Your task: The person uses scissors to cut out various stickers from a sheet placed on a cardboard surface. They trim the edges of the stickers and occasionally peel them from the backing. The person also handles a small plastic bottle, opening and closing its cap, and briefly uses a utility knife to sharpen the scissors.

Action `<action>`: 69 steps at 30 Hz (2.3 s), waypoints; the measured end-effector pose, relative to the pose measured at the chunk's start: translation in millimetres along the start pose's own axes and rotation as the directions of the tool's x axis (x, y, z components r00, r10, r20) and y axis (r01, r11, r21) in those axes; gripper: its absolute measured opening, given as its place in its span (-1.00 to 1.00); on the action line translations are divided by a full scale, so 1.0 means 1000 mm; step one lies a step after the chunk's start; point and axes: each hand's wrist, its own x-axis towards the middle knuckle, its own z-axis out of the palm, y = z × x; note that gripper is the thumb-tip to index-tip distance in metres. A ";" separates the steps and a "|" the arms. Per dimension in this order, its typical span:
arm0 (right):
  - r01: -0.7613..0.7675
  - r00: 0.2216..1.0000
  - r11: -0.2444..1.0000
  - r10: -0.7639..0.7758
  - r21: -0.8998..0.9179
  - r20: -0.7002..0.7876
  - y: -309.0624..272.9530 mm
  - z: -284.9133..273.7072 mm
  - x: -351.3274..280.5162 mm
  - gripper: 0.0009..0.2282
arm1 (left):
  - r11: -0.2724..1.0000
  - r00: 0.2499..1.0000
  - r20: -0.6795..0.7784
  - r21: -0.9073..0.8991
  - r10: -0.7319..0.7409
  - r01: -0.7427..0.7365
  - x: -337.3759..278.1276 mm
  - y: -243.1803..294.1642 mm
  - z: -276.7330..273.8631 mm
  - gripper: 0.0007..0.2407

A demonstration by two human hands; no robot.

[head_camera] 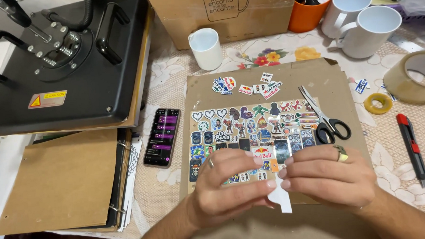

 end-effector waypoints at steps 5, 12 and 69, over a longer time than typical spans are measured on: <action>-0.007 0.996 1.000 0.009 -0.029 0.093 -0.003 -0.004 0.000 -0.94 | 0.987 0.995 -0.018 0.131 0.094 -0.091 0.007 -0.001 0.001 -0.90; -0.005 0.996 0.998 0.010 -0.058 0.086 0.000 -0.001 0.000 -0.92 | 0.970 0.990 -0.025 0.203 0.138 -0.130 0.005 -0.005 0.004 -0.87; -0.446 0.801 0.851 0.518 -0.278 0.301 -0.025 0.042 0.025 -0.96 | 0.951 0.931 0.195 0.058 -0.310 0.304 0.004 0.002 -0.060 -0.90</action>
